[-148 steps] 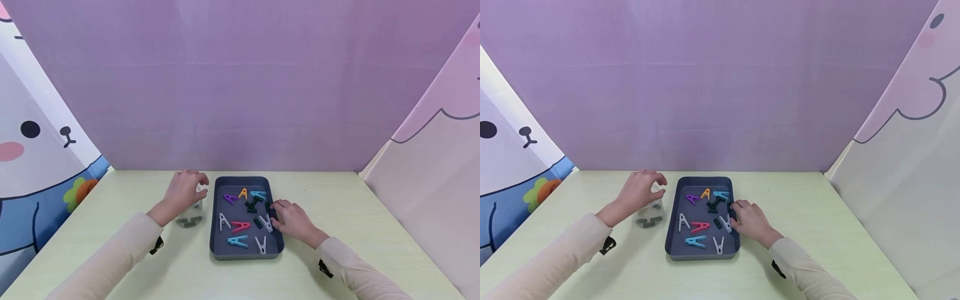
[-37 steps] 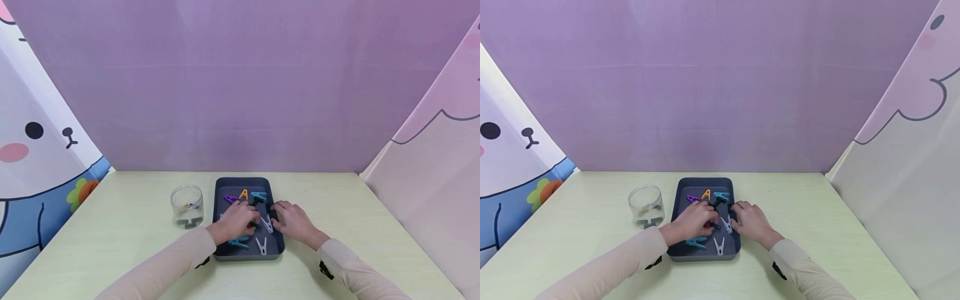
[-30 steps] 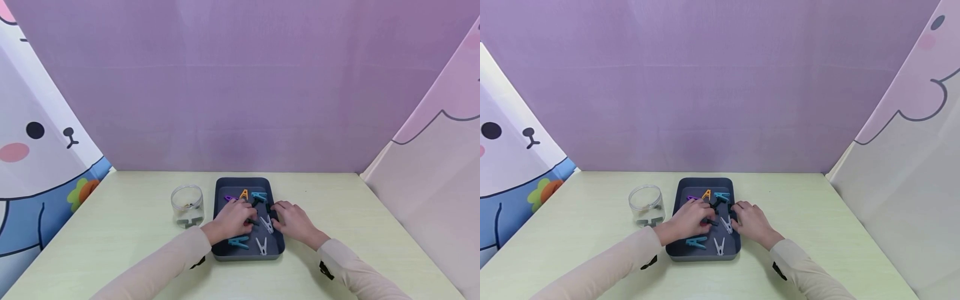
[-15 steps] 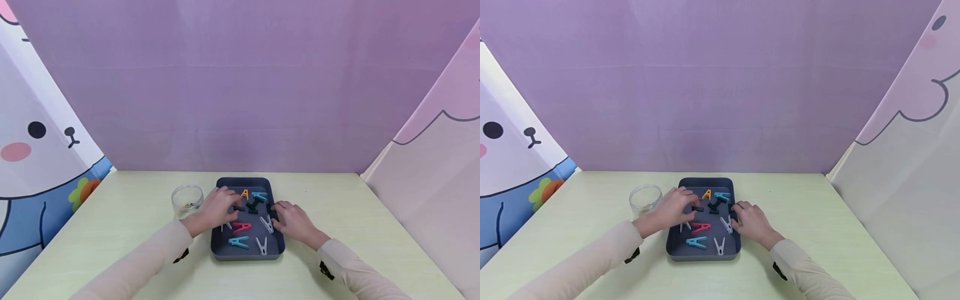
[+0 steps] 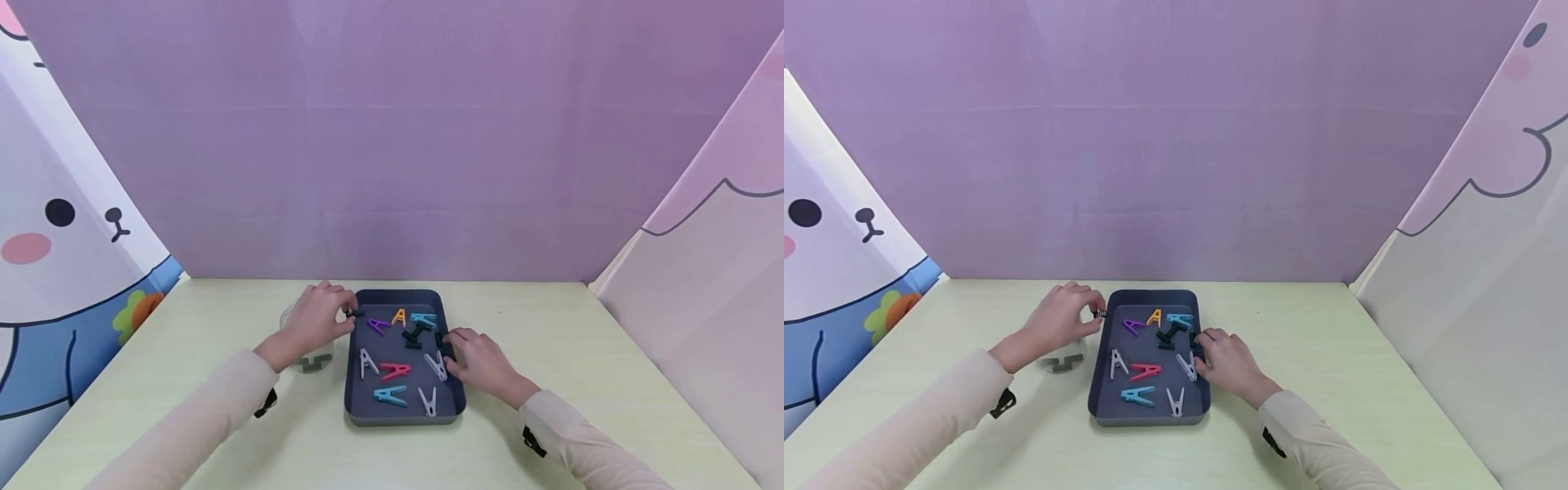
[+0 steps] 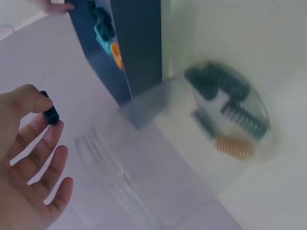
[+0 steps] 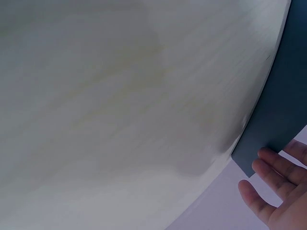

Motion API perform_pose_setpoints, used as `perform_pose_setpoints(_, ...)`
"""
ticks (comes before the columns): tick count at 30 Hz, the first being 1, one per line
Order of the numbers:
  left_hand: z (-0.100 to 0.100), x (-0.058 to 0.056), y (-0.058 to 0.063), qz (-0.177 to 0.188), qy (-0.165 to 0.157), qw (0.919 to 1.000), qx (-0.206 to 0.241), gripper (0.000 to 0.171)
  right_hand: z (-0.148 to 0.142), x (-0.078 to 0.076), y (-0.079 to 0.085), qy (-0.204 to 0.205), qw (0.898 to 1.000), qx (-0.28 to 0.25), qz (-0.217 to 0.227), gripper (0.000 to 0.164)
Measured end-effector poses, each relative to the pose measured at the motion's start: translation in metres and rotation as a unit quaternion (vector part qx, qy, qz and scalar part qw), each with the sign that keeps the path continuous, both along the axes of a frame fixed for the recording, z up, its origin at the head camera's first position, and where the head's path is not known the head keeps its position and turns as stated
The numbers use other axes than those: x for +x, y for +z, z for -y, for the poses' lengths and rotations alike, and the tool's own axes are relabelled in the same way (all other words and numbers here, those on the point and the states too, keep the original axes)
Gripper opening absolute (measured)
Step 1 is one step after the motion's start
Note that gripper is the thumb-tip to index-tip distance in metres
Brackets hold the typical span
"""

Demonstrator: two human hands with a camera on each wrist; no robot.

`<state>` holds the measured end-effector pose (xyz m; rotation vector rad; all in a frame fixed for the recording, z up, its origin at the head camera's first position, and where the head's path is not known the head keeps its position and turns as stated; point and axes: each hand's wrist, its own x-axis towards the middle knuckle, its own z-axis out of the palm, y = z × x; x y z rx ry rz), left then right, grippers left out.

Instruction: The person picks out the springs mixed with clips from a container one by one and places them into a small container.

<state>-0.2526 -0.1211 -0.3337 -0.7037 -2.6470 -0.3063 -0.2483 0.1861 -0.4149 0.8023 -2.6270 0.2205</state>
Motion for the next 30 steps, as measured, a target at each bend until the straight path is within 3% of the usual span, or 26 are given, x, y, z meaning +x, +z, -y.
perform_pose_setpoints(14,0.046,-0.002,0.002,-0.006,0.059,0.9977,0.034,0.011,0.000,0.001,0.001,-0.004,1.000,0.002,0.003,0.030)
perform_pose_setpoints(30,0.062,0.001,-0.011,0.006,0.077,0.9969,0.009,0.011,0.000,0.002,0.001,-0.010,1.000,0.004,0.012,0.031)
